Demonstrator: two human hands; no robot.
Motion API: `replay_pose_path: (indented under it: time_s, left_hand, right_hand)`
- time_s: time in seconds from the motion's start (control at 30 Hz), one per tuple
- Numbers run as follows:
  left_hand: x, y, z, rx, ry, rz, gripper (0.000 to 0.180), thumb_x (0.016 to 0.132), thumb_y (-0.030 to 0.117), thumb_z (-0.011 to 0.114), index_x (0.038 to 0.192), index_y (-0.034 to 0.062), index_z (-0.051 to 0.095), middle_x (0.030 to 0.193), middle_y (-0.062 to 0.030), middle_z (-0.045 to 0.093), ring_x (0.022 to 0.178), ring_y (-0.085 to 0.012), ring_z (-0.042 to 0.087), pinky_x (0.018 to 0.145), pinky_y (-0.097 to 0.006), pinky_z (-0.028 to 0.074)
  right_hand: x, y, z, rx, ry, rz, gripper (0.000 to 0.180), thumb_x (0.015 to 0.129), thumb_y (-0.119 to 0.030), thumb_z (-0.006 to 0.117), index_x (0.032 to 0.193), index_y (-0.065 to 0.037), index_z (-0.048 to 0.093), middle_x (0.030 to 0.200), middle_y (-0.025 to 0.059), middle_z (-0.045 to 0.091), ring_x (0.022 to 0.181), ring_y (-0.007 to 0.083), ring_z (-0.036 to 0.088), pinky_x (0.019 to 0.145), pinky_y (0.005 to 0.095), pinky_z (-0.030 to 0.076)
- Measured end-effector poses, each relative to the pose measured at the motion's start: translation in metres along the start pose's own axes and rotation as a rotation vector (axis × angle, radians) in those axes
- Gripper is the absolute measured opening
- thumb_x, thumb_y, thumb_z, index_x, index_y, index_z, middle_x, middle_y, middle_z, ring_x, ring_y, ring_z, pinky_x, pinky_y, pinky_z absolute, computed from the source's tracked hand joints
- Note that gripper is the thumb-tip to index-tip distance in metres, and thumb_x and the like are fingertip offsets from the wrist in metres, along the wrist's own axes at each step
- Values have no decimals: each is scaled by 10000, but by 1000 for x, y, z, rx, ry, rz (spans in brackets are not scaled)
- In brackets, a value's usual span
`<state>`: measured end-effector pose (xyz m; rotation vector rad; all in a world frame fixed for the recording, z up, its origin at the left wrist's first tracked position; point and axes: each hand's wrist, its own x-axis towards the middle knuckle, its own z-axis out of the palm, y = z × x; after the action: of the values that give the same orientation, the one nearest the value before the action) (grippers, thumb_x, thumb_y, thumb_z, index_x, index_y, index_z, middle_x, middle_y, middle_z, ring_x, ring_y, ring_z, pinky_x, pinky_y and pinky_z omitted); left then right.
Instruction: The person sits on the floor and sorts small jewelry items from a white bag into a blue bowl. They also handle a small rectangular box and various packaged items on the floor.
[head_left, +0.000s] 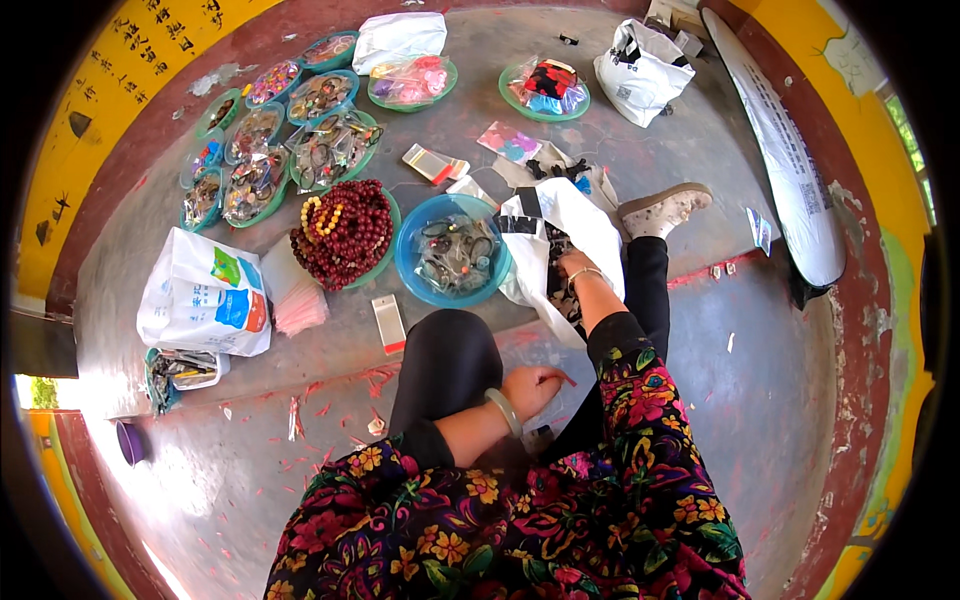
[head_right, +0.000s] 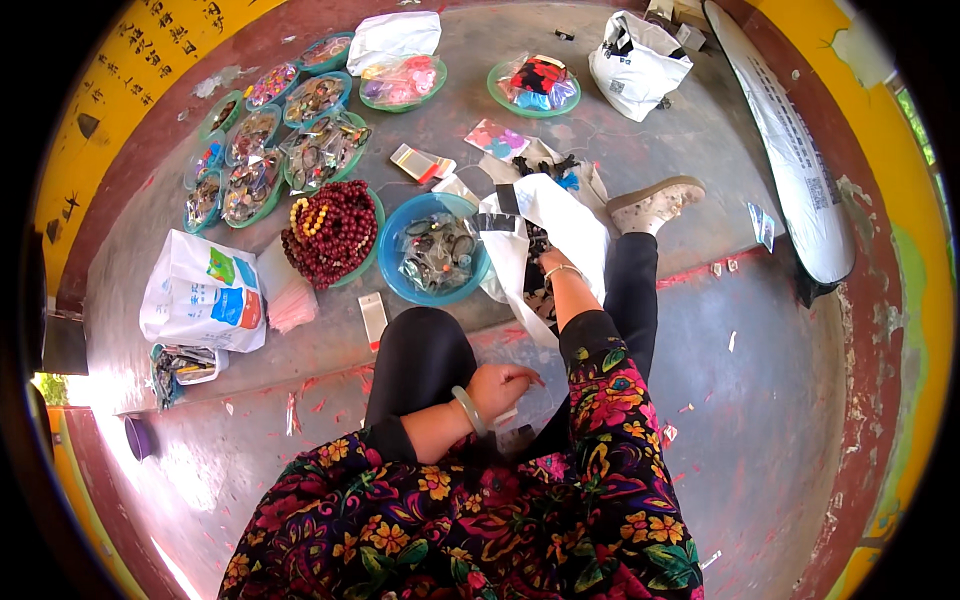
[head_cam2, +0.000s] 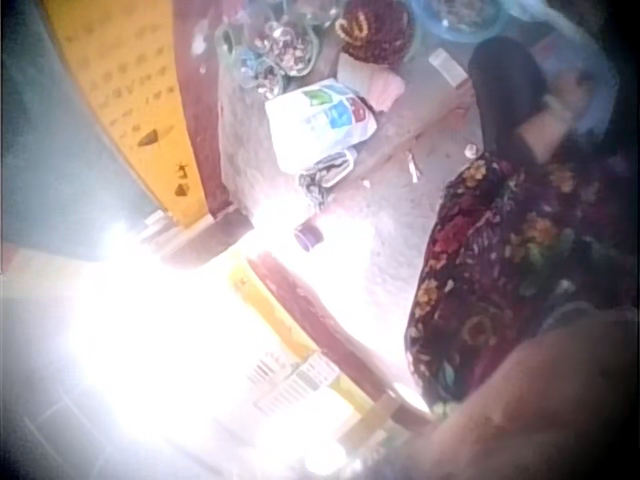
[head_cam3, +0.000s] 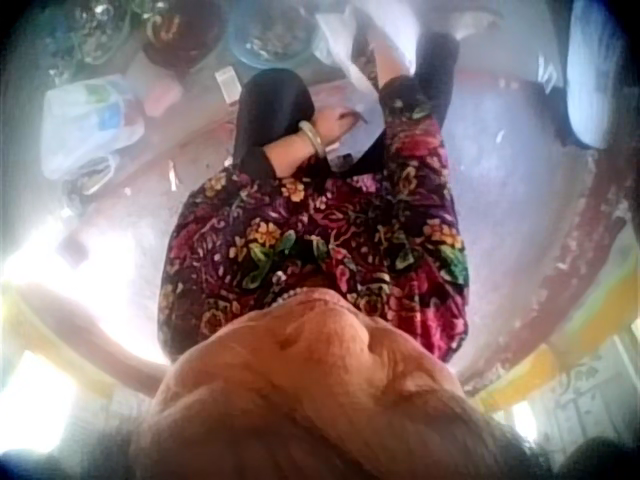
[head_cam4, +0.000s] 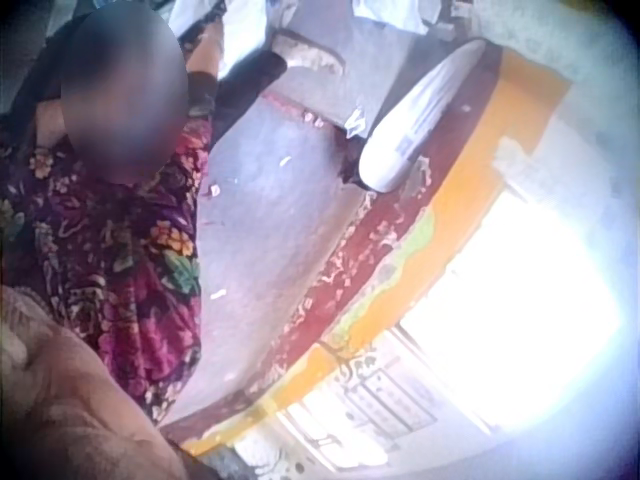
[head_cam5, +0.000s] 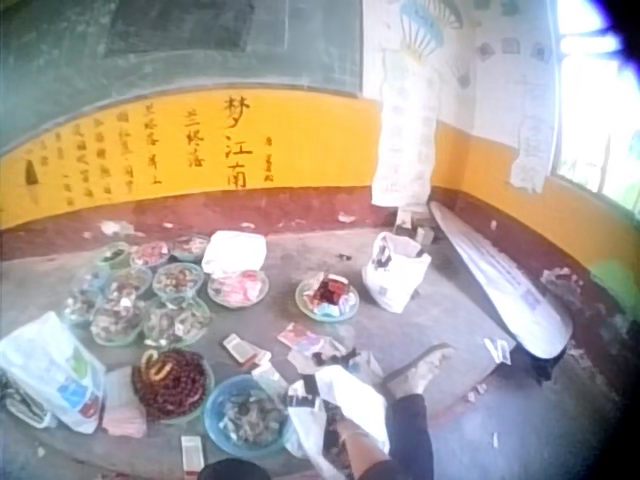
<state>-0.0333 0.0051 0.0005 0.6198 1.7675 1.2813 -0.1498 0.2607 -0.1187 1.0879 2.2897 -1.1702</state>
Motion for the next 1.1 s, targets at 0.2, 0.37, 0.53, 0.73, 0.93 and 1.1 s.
replay_pose_path:
  time_s: [0.2,0.37,0.53,0.73,0.93,1.1]
  left_hand:
    - [-7,-7,5,41,51,90,230,773,139,468,885,56,650,728,-105,625,644,-119,569,623,-268,450]
    - [-6,2,-4,84,22,47,232,769,150,470,882,57,650,728,-108,622,632,-127,567,618,-271,451]
    - [-6,-16,8,12,80,95,231,776,142,467,887,45,645,709,-80,621,616,-107,540,605,-259,442]
    - [-5,-20,9,-20,72,119,226,790,147,471,889,46,647,629,-27,574,538,-54,469,508,-237,412]
    - [-10,-10,6,6,89,80,225,778,146,480,887,60,656,524,-10,509,475,-52,419,451,-242,367]
    - [-9,-7,4,64,64,114,231,771,151,479,888,73,662,494,-20,487,466,-54,405,448,-245,355]
  right_hand:
    - [1,-5,13,474,-44,188,179,790,-185,560,909,-56,598,794,106,619,701,206,594,587,326,469]
    - [11,-4,15,240,78,29,177,798,-174,565,830,-1,583,703,73,615,562,169,583,501,285,466]
    - [-7,11,15,331,21,-17,188,796,-177,572,846,4,586,707,68,618,572,160,587,500,282,469]
    - [-72,28,-19,513,-28,-79,204,793,-181,580,864,10,590,712,63,621,584,149,592,499,279,472]
    - [-143,9,-38,475,215,-168,230,781,-105,595,941,60,601,735,107,633,590,144,623,475,206,477]
    - [-135,11,-49,422,271,-177,194,781,-111,586,893,44,622,724,102,634,556,138,616,456,215,471]
